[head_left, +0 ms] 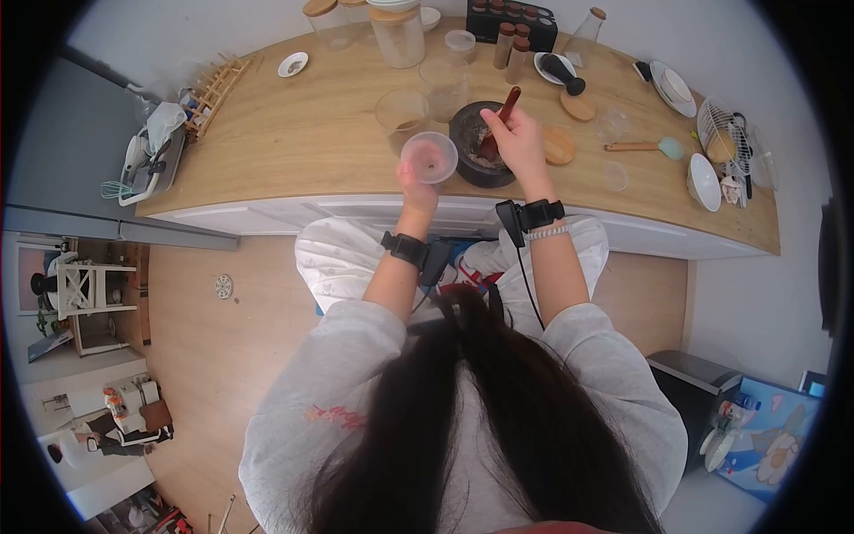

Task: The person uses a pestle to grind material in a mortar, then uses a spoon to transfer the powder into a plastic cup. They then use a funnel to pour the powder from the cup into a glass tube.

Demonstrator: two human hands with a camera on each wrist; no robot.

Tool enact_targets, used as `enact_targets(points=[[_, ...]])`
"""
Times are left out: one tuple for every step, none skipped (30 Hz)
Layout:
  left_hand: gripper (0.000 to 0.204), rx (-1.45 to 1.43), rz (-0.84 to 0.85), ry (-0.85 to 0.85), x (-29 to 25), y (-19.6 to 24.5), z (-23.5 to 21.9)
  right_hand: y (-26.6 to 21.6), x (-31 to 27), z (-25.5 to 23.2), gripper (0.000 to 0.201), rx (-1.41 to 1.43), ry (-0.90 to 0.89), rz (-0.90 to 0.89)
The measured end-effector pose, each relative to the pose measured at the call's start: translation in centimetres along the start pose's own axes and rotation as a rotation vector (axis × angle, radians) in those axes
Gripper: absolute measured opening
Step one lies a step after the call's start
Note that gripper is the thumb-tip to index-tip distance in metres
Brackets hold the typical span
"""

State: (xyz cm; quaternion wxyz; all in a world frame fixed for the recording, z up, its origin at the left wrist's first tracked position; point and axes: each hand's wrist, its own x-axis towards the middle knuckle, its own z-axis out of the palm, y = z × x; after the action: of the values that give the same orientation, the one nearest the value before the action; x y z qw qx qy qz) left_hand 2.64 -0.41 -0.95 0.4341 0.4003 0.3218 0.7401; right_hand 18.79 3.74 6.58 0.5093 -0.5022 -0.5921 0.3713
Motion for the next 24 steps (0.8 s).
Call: enact_targets(points=[[0.065,0.001,-0.001,-0.004,0.0,0.0,-0.1,0.0,0.0,0.0,0.023,-0.005,0.005,-0.005],[0.065,0.002,-0.002,-0.007,0.0,0.0,-0.1,0.1,0.0,0.0,0.023,-0.006,0.008,-0.004],[0.065,0.004,-0.003,-0.001,0.0,0.0,0.0,0.2,0.0,0.1,0.024,-0.006,0.011,-0.004],[0.065,0.006,-0.004,0.005,0.0,0.0,0.0,0.3,0.1,0.1,0.024,-0.006,0.013,-0.003],[0.065,0.007,-0.005,0.011,0.0,0.0,0.0,0.2,0.1,0.1,0.025,-0.017,0.014,0.007],[0.065,0.006,-0.004,0.01,0.0,0.0,0.0,0.0,0.0,0.0,0.025,-0.027,0.014,0.018],[0.065,0.005,-0.003,0.008,0.0,0.0,0.0,-0.2,0.0,0.0,0.026,-0.038,0.015,0.028],[0.065,0.004,-0.002,0.007,0.0,0.1,0.0,-0.5,-0.1,0.0,0.026,-0.05,0.018,0.021],[0.065,0.006,-0.003,0.007,0.0,0.1,0.1,-0.8,-0.2,0.0,0.027,-0.062,0.021,0.014],[0.065,0.008,-0.004,0.008,0.0,0.1,0.1,-1.0,-0.3,0.0,0.027,-0.073,0.025,0.007],[0.065,0.01,-0.005,0.008,0.0,0.1,0.1,-1.1,-0.3,-0.1,0.028,-0.083,0.025,0.005],[0.065,0.008,-0.004,0.006,0.0,0.1,0.0,-1.1,-0.3,-0.1,0.028,-0.093,0.026,0.003],[0.065,0.007,-0.003,0.004,0.0,0.1,0.0,-1.1,-0.3,-0.1,0.028,-0.102,0.027,0.001],[0.065,0.005,-0.002,0.002,0.0,0.1,0.0,-0.9,-0.2,-0.1,0.028,-0.089,0.023,0.003],[0.064,0.004,0.001,0.004,-0.1,0.1,0.0,-0.5,-0.1,-0.1,0.028,-0.075,0.02,0.006],[0.064,0.003,0.004,0.007,-0.1,0.1,0.1,-0.2,0.0,0.0,0.029,-0.061,0.017,0.008],[0.064,0.002,0.007,0.009,-0.1,0.1,0.1,-0.2,0.0,0.0,0.028,-0.059,0.017,0.007],[0.064,-0.003,0.006,0.007,-0.1,0.1,0.1,-0.1,0.0,0.0,0.028,-0.057,0.018,0.006],[0.064,-0.009,0.005,0.005,-0.1,0.1,0.1,-0.1,0.0,0.0,0.028,-0.054,0.018,0.006],[0.064,-0.015,0.004,0.003,-0.1,0.1,0.1,-0.1,-0.1,0.0,0.028,-0.041,0.015,0.005],[0.064,-0.014,0.006,0.009,-0.1,0.2,0.1,-0.1,-0.1,0.0,0.027,-0.028,0.012,0.005],[0.064,-0.014,0.007,0.014,-0.1,0.2,0.2,-0.1,-0.1,0.1,0.027,-0.014,0.009,0.004],[0.064,-0.014,0.009,0.02,-0.1,0.2,0.2,0.0,-0.1,0.1,0.027,-0.006,0.005,0.002],[0.064,-0.019,0.007,0.013,-0.1,0.1,0.1,0.1,0.0,0.1,0.026,0.002,0.002,0.0]])
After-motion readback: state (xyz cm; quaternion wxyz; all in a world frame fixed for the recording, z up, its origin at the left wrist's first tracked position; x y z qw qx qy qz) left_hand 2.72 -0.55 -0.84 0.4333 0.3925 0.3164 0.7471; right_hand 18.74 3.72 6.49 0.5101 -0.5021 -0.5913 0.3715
